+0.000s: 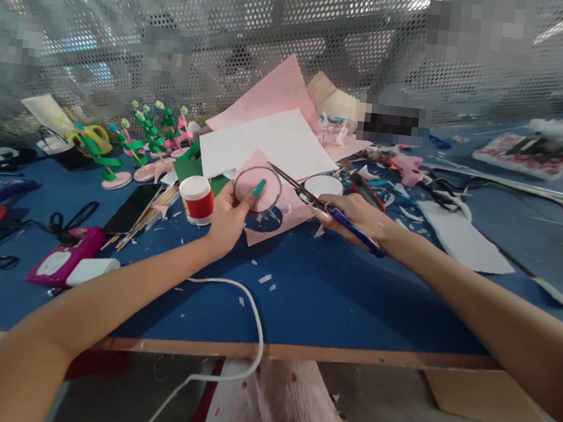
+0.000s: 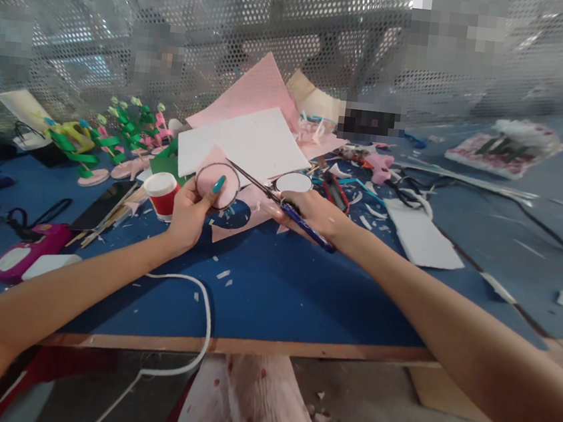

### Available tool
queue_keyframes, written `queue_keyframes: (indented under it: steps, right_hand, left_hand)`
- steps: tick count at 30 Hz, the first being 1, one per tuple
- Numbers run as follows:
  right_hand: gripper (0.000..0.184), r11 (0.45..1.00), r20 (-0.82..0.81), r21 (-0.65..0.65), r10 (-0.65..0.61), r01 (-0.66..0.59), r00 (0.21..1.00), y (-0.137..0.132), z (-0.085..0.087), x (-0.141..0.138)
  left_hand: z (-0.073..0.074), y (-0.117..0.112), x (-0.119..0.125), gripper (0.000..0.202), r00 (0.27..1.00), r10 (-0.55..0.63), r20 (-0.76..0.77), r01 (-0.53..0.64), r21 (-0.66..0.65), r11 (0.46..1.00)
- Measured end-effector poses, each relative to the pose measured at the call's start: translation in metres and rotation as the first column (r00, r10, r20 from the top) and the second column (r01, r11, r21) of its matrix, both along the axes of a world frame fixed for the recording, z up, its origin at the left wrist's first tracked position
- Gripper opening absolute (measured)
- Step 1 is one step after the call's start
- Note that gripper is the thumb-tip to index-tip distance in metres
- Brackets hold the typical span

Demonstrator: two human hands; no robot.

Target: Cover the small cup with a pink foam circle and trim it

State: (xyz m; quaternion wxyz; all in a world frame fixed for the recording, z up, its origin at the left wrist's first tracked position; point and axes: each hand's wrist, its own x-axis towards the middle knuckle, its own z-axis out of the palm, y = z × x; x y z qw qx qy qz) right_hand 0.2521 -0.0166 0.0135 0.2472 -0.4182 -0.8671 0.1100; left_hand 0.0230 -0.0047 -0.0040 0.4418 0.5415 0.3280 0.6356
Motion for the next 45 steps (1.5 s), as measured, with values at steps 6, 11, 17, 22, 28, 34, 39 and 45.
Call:
queue_keyframes:
  steps: [6, 11, 17, 22, 28, 34, 39, 45]
  right_hand:
    - [0.044, 0.999, 0.033, -0.032, -0.025, 0.026, 0.999, -0.003, 0.002, -0.002]
    - [0.046, 0.997, 0.041, -0.073, -0.029, 0.032, 0.999, -0.005, 0.005, -0.004]
    - [0.041, 0.997, -0.001, -0.073, -0.011, 0.011, 1.000, -0.010, 0.009, -0.005]
    - [0.039, 0.987, -0.013, -0.160, -0.034, 0.032, 0.999, -0.015, 0.014, -0.007]
    - [0.037, 0.983, -0.005, -0.179, -0.039, 0.037, 0.999, -0.018, 0.017, -0.008]
    - [0.034, 0.984, -0.021, -0.178, -0.027, 0.023, 0.999, -0.017, 0.016, -0.008]
    - [0.037, 0.990, -0.005, -0.140, -0.033, 0.032, 0.999, -0.017, 0.016, -0.008]
    - [0.036, 0.997, -0.043, -0.081, 0.004, -0.008, 0.999, -0.017, 0.016, -0.008]
  left_hand:
    - [0.000, 0.001, 0.000, 0.032, 0.999, 0.046, 0.001, -0.046, 0.002, 0.999]
    - [0.000, 0.000, 0.000, 0.034, 1.000, 0.009, 0.003, -0.009, -0.021, 1.000]
    - [0.001, -0.002, -0.001, 0.036, 1.000, 0.012, -0.019, -0.013, -0.036, 0.999]
    - [0.004, -0.005, 0.000, 0.041, 1.000, 0.019, -0.025, -0.020, -0.034, 0.999]
    - [0.004, -0.005, 0.000, 0.043, 1.000, 0.012, -0.014, -0.012, -0.029, 0.999]
    - [0.005, -0.006, 0.000, 0.043, 1.000, -0.005, -0.008, 0.004, -0.048, 0.999]
    - [0.004, -0.006, 0.000, 0.043, 1.000, -0.017, 0.011, 0.018, -0.044, 0.999]
    - [0.002, -0.005, -0.001, 0.044, 1.000, -0.020, -0.010, 0.019, -0.041, 0.999]
